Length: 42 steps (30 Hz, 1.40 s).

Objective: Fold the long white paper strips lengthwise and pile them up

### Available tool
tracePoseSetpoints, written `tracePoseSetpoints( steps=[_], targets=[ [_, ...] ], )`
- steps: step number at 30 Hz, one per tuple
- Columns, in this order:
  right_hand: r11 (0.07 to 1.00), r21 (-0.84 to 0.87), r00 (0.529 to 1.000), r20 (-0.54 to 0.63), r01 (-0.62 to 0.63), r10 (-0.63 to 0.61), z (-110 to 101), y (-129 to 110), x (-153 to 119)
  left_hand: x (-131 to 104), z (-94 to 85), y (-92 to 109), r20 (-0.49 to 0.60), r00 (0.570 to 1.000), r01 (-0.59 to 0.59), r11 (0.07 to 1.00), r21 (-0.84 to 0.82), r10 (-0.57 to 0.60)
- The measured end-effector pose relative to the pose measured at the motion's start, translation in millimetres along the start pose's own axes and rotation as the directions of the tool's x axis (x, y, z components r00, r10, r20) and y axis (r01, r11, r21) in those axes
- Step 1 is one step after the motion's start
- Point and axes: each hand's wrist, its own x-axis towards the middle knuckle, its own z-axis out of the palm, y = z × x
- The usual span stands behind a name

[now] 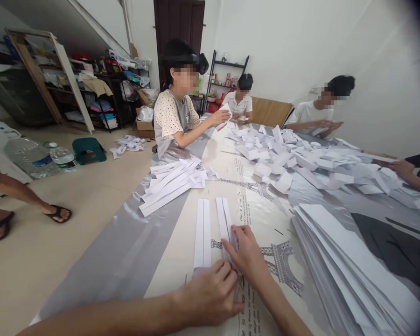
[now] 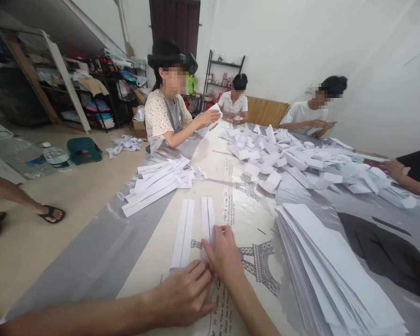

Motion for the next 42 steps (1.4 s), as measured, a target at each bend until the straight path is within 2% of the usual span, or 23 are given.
tracePoseSetpoints(
  steps=[2,5,20,24,29,35,42],
  targets=[
    [0.999,-0.013,0.999,-0.015,-0.043,0.043,3,-5,-2,-1,3.1,-2,-0.002,0.998,0.059,0.995,-0.080,-0.060],
    [0.998,0.000,0.998,-0.020,-0.066,0.066,3,-5,-1,-2,4.4,-4,0.009,0.996,0.088,0.983,-0.159,-0.088],
    [0.970,0.204,0.990,-0.015,-0.132,0.138,4,14,9,-4,2.7,-13,0.026,1.000,0.026,0.938,-0.346,-0.018],
    [0.958,0.235,0.986,0.014,-0.165,0.166,0,14,10,-6,-4.5,-16,0.106,0.994,0.023,0.923,-0.383,0.019],
    [0.949,0.252,0.982,0.038,-0.189,0.185,-3,16,9,-4,-21.0,-21,0.250,0.963,0.021,0.899,-0.437,0.100],
    [0.945,0.279,0.986,0.026,-0.168,0.168,-4,19,10,-4,-13.0,-15,0.284,0.955,0.046,0.899,-0.436,0.089],
    [0.949,0.285,0.991,0.015,-0.132,0.133,-1,17,10,-5,-8.1,-17,0.261,0.961,0.052,0.867,-0.496,0.092]
  ],
)
